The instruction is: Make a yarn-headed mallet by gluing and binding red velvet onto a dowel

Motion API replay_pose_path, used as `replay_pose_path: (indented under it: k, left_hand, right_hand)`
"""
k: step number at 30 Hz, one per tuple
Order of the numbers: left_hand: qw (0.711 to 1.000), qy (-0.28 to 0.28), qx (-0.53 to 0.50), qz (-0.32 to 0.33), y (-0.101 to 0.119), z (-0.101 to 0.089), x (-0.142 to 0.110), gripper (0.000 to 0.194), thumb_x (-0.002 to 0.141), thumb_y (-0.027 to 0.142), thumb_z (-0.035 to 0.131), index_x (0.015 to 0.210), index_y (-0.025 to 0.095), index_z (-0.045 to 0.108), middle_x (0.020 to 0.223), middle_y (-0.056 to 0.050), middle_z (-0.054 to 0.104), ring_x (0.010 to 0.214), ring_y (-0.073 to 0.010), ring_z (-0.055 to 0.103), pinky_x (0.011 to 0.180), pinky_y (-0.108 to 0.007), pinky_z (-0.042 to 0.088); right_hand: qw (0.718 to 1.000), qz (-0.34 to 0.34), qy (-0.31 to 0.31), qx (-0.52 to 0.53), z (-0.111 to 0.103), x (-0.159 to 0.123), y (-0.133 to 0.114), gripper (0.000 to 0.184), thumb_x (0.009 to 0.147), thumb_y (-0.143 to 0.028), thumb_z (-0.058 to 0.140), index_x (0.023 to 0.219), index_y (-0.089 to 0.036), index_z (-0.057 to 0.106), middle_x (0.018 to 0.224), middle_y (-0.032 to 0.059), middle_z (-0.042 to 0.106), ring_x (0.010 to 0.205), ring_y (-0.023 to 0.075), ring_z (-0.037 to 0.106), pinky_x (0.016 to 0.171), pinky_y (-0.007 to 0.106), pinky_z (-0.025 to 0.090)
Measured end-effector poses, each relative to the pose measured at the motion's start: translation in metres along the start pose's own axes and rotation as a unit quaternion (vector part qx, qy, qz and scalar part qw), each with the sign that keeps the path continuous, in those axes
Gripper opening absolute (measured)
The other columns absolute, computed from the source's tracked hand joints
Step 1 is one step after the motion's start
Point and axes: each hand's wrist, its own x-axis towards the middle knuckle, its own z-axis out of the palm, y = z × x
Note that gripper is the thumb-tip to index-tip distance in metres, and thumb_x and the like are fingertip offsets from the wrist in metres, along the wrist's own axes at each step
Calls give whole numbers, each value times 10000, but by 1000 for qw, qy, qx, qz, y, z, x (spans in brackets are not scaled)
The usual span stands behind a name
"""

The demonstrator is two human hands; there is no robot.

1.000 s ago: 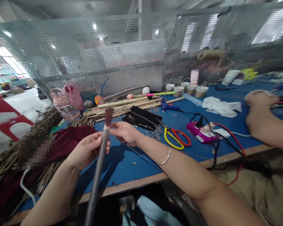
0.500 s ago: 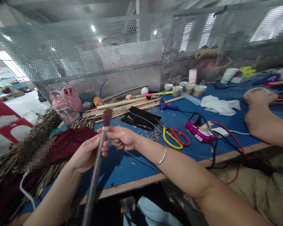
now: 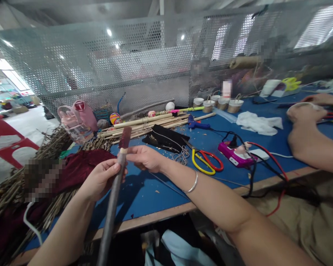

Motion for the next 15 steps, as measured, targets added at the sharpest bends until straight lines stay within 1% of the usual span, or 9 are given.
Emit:
replay_pose_path:
  k: [2, 4, 6, 8, 9, 11, 13, 14, 15]
  left_hand:
    - [999, -26, -42, -12, 0, 0, -1, 347, 640, 401, 786, 805, 120, 668, 698, -43, 684, 517, -106, 601, 537, -218, 481]
    - [996, -52, -66, -25, 0, -1, -2, 352, 661, 405, 773, 837, 115, 675, 704, -53, 687, 527, -113, 614, 553, -224, 497]
    - [993, -81, -76, -37, -2, -2, -2, 362, 687, 415, 751, 865, 108, 676, 711, -65, 688, 538, -120, 621, 553, -226, 500]
    - [992, -97, -73, -46, -3, -2, -1, 389, 708, 444, 725, 895, 108, 670, 726, -80, 691, 555, -131, 626, 557, -235, 497]
    - [993, -92, -62, -43, -3, -1, -1, 399, 711, 458, 718, 905, 113, 663, 739, -84, 694, 571, -136, 629, 565, -239, 496]
    - [998, -51, -22, -5, -3, 1, -1, 397, 666, 446, 758, 877, 127, 651, 723, -60, 684, 581, -124, 612, 564, -222, 472]
    - [998, 7, 36, 47, -2, 4, 0, 380, 573, 376, 833, 784, 129, 636, 642, -9, 642, 539, -88, 554, 523, -185, 417]
    - [996, 30, 60, 64, -1, 4, 0, 369, 538, 341, 854, 731, 125, 625, 594, 14, 611, 505, -71, 515, 495, -173, 385]
    - [994, 41, 76, 69, -1, 5, 0, 354, 531, 325, 857, 693, 123, 616, 554, 27, 587, 475, -62, 485, 472, -171, 360]
  right_hand:
    - [1000, -6, -12, 6, 0, -1, -2, 454, 727, -433, 703, 1018, -100, 599, 430, -115, 386, 312, 15, 210, 313, 166, 118]
    - [1000, -11, -22, 17, 1, -2, -3, 487, 721, -431, 713, 1059, -103, 588, 491, -96, 453, 321, 6, 228, 317, 166, 113]
    - [999, -15, -32, 24, 2, -3, -3, 505, 721, -421, 719, 1093, -111, 575, 564, -71, 517, 332, 1, 254, 320, 167, 113]
    - [999, -19, -36, 21, 3, -3, -3, 483, 723, -414, 720, 1072, -113, 577, 603, -53, 546, 340, 0, 271, 321, 169, 116]
    - [999, -23, -33, 16, 4, -3, -3, 460, 726, -413, 719, 1045, -111, 582, 590, -55, 537, 340, 2, 269, 321, 171, 117]
    - [999, -31, -20, 2, 4, -3, -2, 420, 731, -416, 713, 990, -110, 591, 539, -72, 495, 336, 5, 249, 322, 174, 120]
    - [999, -33, -5, -12, 4, -2, -2, 409, 730, -426, 711, 965, -111, 595, 485, -92, 434, 333, 10, 225, 324, 178, 122]
    - [999, -31, 1, -18, 4, -2, -1, 410, 731, -430, 708, 964, -112, 595, 465, -100, 407, 334, 13, 217, 326, 179, 121]
    - [999, -29, 5, -21, 4, -2, -1, 412, 731, -432, 707, 965, -112, 594, 458, -104, 393, 334, 15, 213, 327, 180, 118]
